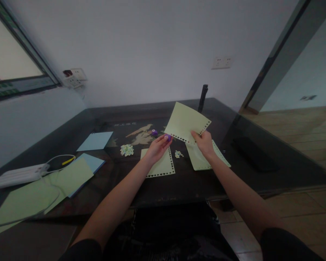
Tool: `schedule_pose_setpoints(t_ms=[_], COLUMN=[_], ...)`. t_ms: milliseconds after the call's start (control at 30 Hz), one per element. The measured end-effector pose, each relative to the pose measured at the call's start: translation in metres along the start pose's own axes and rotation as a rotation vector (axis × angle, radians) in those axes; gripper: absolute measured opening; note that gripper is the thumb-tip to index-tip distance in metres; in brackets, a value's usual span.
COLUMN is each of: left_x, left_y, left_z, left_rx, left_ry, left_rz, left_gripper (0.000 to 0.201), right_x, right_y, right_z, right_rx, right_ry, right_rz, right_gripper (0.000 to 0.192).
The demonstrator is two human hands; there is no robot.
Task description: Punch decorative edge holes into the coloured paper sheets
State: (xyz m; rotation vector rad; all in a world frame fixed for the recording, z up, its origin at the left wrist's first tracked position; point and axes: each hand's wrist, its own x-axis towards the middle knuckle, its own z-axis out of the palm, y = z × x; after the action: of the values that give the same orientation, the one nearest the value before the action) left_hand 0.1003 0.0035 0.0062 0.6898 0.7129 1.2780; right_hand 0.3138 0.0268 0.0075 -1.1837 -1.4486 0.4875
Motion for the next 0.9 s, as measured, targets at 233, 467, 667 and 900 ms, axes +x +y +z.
schedule_pose_setpoints(t_ms=[233, 467, 667, 900], left_x=[-0.0001, -0.002, -0.0009, 0.0022], left_y=[0.0005, -0.0004, -0.0018, -0.0027], left_z=[0.0003, -0.001, -0.0026, -0.0023], left_rx=[0.048, 0.063, 0.08, 0.008], left_ry=[-0.024, -0.058, -0.021, 0.027], left_rz=[0.009, -0.021, -0.026, -0.005], left_gripper=[0.006, 0.006, 0.008, 0.005], right_x=[-0.0007, -0.0017, -0.001, -0.0005], right_y=[-0.0009, -0.0049, -0.0061, -0.0085], right_z=[-0.0006, -0.0014, -0.0022, -0.004], right_rx=[0.016, -0.006, -0.006, 0.031], right_ry=[0.012, -0.014, -0.043, -0.107], right_rz=[-0.003, -0.018, -0.033, 0.019], right_gripper=[0.034, 0.033, 0.034, 0.034])
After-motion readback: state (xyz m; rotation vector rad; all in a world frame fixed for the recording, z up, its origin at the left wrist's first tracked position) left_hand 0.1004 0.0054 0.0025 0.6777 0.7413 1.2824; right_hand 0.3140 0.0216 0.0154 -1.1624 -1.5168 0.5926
